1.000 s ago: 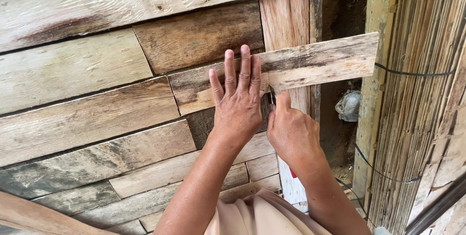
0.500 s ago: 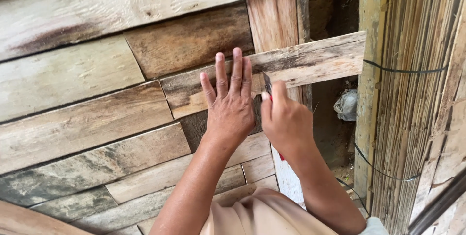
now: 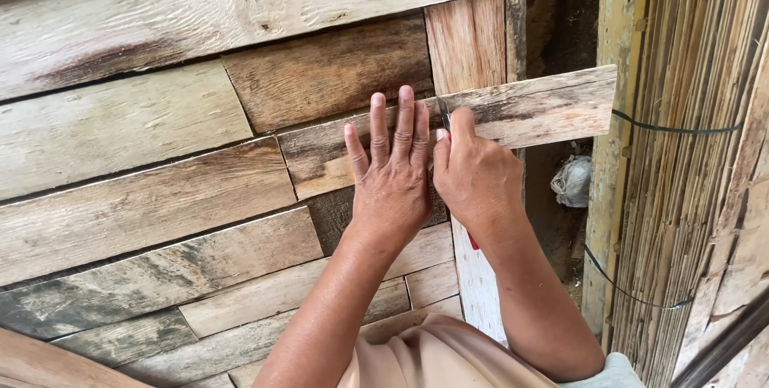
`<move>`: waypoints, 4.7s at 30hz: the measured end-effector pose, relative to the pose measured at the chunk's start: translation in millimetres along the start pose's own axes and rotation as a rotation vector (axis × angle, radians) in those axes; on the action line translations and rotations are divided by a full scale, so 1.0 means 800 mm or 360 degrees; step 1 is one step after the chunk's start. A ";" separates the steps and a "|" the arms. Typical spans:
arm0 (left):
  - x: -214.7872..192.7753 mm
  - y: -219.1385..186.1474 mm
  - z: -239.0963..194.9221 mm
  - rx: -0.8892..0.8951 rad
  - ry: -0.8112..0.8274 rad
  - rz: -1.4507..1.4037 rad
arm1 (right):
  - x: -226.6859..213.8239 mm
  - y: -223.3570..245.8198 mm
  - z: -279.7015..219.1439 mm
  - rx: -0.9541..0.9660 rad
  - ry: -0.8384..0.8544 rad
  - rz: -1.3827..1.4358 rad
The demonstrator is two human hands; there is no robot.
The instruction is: The person selects wooden planks from a pile, positions them on a wall surface, and secures them using a red staple gun. The person repeatedly picks planks, aligns them, and staples them in place to build up a wooden wall panel.
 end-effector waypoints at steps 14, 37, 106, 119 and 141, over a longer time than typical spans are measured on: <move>0.004 0.001 0.000 -0.0057 0.0043 -0.0077 | -0.004 0.002 0.011 0.0113 0.0405 -0.0012; 0.000 -0.004 0.000 -0.0050 0.0106 -0.0129 | 0.005 -0.008 -0.078 0.0213 0.0465 0.0126; -0.003 0.001 0.000 0.0022 -0.0061 0.0188 | -0.127 -0.267 -0.129 0.0997 -0.1186 0.1970; -0.117 0.104 -0.167 -0.0452 -0.0927 -0.0339 | 0.042 -0.140 -0.154 0.1251 -0.0171 0.2157; -0.078 0.092 -0.198 -0.0137 -0.0947 0.0135 | 0.027 -0.080 -0.133 0.0759 -0.0468 0.1502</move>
Point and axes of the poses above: each hand's wrist, its own z-axis towards the middle knuckle, its own x-axis out of the palm, y = z × x, the point moved 9 cm from there along z, towards the middle knuckle, and after that the axes turned 15 degrees about -y, right-handed, at the moved point
